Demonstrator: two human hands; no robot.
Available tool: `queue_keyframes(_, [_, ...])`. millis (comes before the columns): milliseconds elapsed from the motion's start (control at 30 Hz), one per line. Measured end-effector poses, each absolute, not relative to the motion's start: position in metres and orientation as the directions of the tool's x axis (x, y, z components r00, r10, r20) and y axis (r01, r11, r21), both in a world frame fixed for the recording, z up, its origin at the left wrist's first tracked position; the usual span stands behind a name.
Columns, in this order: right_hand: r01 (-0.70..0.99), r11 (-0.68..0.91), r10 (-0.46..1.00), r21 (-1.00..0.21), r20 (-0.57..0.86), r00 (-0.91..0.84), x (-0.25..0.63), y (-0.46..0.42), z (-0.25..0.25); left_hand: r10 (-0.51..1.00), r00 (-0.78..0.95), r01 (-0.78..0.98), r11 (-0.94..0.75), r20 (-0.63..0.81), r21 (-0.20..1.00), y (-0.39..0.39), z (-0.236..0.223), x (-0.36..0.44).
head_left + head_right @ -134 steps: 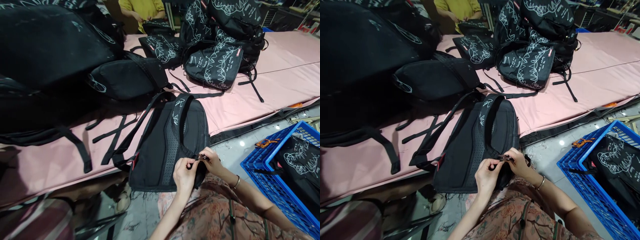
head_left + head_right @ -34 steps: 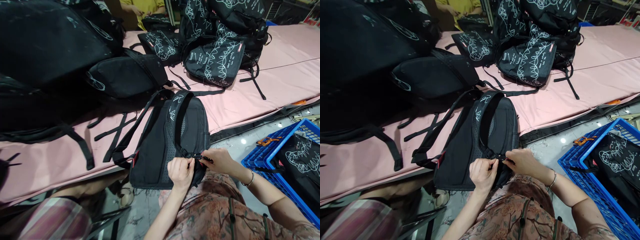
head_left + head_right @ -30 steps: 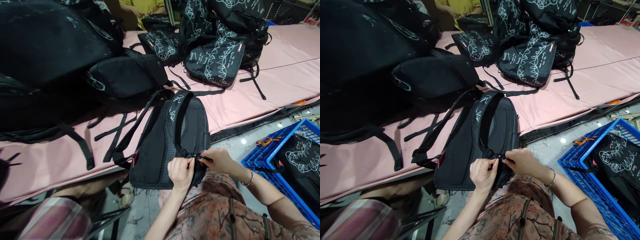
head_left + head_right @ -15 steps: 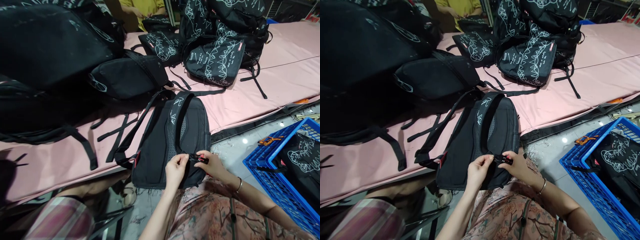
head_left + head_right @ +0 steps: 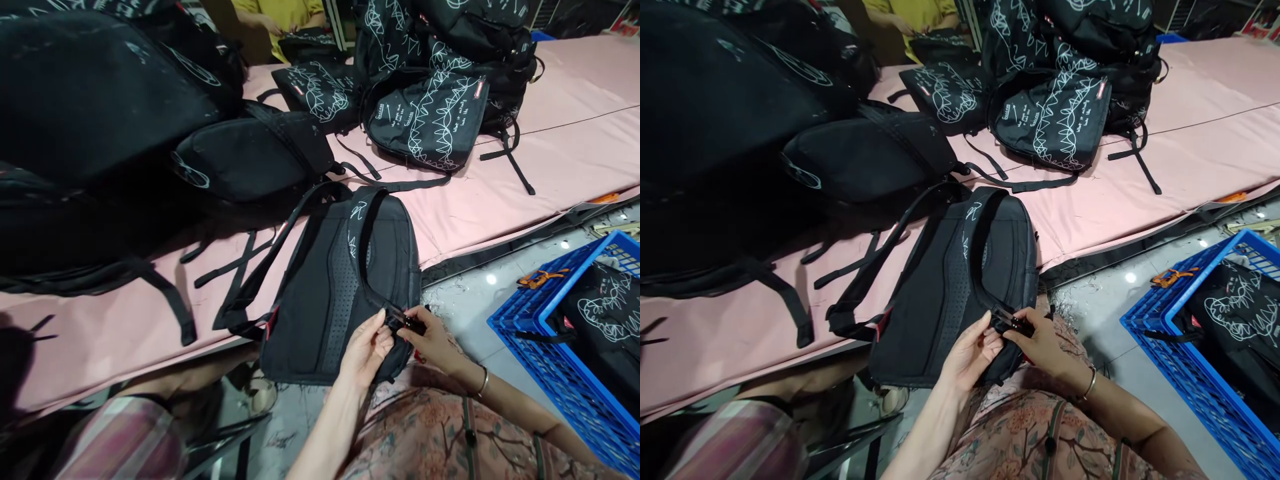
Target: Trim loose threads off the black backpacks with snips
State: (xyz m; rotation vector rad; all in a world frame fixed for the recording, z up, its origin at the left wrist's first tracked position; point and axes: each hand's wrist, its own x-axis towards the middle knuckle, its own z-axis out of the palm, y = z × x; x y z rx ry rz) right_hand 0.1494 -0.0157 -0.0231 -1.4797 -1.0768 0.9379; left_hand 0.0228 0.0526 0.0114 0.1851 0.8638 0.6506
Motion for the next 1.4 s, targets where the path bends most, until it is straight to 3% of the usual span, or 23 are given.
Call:
queue_keyframes(167, [0.12,-0.03,0.952,-0.992,0.008,0.306,0.157,-0.025,-0.018,0.589,0.5,-0.479,0.799,-0.634,0.364,0.055,0.009,0.021])
queue_keyframes(400, [0.324,0.049,0.962,-0.945,0.132,0.237,0.161,-0.031,-0.005,0.599,0.522,-0.481,0.795,-0.607,0.371,0.055,0.006,0.023])
queue_keyframes(767, [0.432,-0.029,0.976,-0.902,0.067,0.206,0.16,-0.021,0.008,0.742,0.402,-0.367,0.668,-0.537,0.647,0.047,0.011,0.023])
queue_keyframes(1000, [0.4,-0.072,0.982,-0.914,0.005,0.187,0.167,-0.022,0.019,0.833,0.298,-0.252,0.539,-0.466,0.804,0.043,0.012,0.021])
queue_keyframes(1167, [0.382,-0.098,0.983,-0.919,-0.031,0.178,0.169,-0.022,0.019,0.864,0.268,-0.195,0.481,-0.425,0.855,0.042,0.01,0.02])
queue_keyframes(1400, [0.446,-0.05,0.986,-0.894,0.026,0.162,0.167,-0.017,0.018,0.87,0.27,-0.149,0.462,-0.413,0.874,0.042,0.01,0.019])
